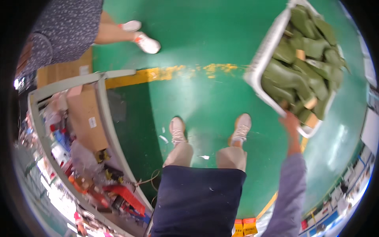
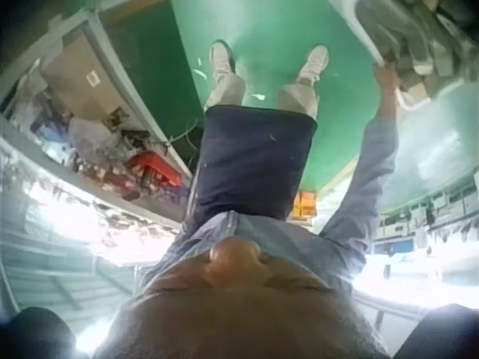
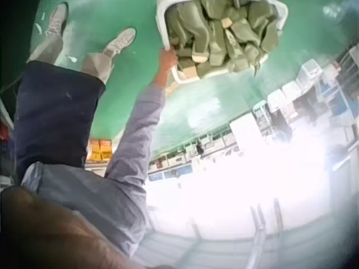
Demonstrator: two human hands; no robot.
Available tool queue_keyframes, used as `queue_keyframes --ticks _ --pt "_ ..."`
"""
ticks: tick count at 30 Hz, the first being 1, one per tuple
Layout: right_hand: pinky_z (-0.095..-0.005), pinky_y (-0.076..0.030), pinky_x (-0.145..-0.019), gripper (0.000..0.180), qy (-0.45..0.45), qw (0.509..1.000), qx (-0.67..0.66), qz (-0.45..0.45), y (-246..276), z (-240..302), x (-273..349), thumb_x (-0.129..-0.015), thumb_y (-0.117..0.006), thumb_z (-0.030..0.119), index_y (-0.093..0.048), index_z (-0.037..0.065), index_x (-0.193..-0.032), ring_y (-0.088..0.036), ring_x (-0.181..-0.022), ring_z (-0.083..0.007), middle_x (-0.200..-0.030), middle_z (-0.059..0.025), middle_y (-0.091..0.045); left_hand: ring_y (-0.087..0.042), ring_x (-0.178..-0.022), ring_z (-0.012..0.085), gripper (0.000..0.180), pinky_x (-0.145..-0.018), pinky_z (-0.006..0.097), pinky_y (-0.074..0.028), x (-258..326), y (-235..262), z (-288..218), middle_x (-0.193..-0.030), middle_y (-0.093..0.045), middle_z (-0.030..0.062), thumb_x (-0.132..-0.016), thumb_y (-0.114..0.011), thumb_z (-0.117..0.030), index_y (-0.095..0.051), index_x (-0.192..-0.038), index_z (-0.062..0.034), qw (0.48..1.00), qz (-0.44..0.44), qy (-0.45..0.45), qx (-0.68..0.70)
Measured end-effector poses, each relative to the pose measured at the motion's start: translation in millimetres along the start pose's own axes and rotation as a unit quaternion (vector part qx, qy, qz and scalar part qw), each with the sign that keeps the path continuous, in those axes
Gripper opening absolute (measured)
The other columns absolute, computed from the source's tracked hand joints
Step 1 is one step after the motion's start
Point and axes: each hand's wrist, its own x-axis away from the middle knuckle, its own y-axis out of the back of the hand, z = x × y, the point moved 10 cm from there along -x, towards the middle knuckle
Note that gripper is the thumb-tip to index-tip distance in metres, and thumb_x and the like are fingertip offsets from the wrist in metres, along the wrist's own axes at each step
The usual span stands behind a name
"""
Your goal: The person assembles green rubber shoes by inserting a sole into the shoe upper and securing it with a hammer and nails. The person repeatedly picks up shoe parts from a table and a basket, aligns them, and hammers nails into the sole to attach it to the upper.
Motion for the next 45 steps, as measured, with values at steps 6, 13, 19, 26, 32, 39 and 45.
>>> queue_keyframes --ticks 6,13,19,26,32,39,45 --pt "-0.0502 -0.045 -0.102 0.045 0.002 1.0 -0.014 0.011 -6 185 91 -0.086 -0.051 0.026 -0.061 0.016 -0.129 -0.062 -0.121 -0.0342 -0.126 -0.0134 -0.068 -0.056 -0.07 0.0153 0.017 -0.063 0.033 -0.047 -44 69 27 -0.078 -0.061 0.007 -0.098 -0.054 -0.01 -0.059 -0.086 0.0007 0.998 -0.033 -0.056 0.009" --pt "-0.0499 -0.043 -0.089 0.033 0.029 0.989 -0.106 -0.101 -67 289 203 -0.085 -0.055 0.018 -0.064 0.016 -0.116 -0.064 -0.103 -0.0313 -0.106 -0.0082 -0.072 -0.056 -0.078 0.014 0.013 -0.069 0.03 -0.048 -63 140 -65 -0.09 -0.061 0.0062 -0.1 -0.054 -0.01 -0.058 -0.099 0.0021 0.976 -0.032 -0.211 -0.046" --pt "-0.0524 -0.042 -0.098 0.044 0.146 0.97 -0.193 -0.012 -135 328 316 -0.084 -0.063 0.021 -0.057 0.008 -0.126 -0.059 -0.113 -0.0396 -0.116 -0.016 -0.066 -0.06 -0.121 0.0265 0.06 -0.101 0.039 -0.049 -50 -49 -280 -0.135 -0.057 0.0202 -0.096 -0.067 -0.016 -0.042 -0.148 -0.0016 0.901 0.123 -0.413 -0.046" --pt "-0.0508 -0.041 -0.102 0.057 0.298 0.905 -0.061 -0.298 107 219 301 -0.074 -0.079 0.02 -0.058 0.002 -0.123 -0.055 -0.116 -0.04 -0.121 -0.0207 -0.061 -0.053 -0.131 0.0346 0.115 -0.111 0.041 -0.039 -158 -200 -348 -0.14 -0.054 0.0302 -0.075 -0.072 -0.074 -0.044 -0.137 0.0181 0.976 0.065 0.003 0.209" --pt "-0.0493 -0.048 -0.095 0.082 0.287 0.942 -0.022 -0.172 87 192 197 -0.068 -0.086 0.011 -0.045 0.005 -0.139 -0.059 -0.111 -0.0441 -0.122 -0.0243 -0.063 -0.06 -0.12 0.038 0.079 -0.106 0.045 -0.043 -170 -237 -354 -0.131 -0.062 0.0251 -0.079 -0.072 -0.044 -0.049 -0.133 0.0087 0.934 -0.044 -0.095 0.343" --pt "-0.0385 -0.041 -0.105 0.077 0.175 0.945 -0.274 0.044 -18 134 205 -0.077 -0.078 0.02 -0.046 -0.005 -0.142 -0.058 -0.116 -0.0322 -0.129 -0.0184 -0.061 -0.061 -0.109 0.0507 0.058 -0.094 0.05 -0.05 -146 -191 -314 -0.114 -0.065 0.0327 -0.088 -0.068 -0.031 -0.047 -0.126 0.0072 0.958 0.058 -0.191 0.206" --pt "-0.0413 -0.053 -0.08 0.054 -0.078 0.857 -0.489 0.144 -42 124 372 -0.086 -0.074 0.051 -0.066 0.005 -0.114 -0.063 -0.082 -0.0244 -0.092 -0.0124 -0.065 -0.057 -0.071 0.0216 0.035 -0.064 0.04 -0.047 -111 -87 -268 -0.076 -0.06 0.0134 -0.086 -0.071 -0.029 -0.059 -0.085 0.0043 0.89 0.309 -0.212 0.26"
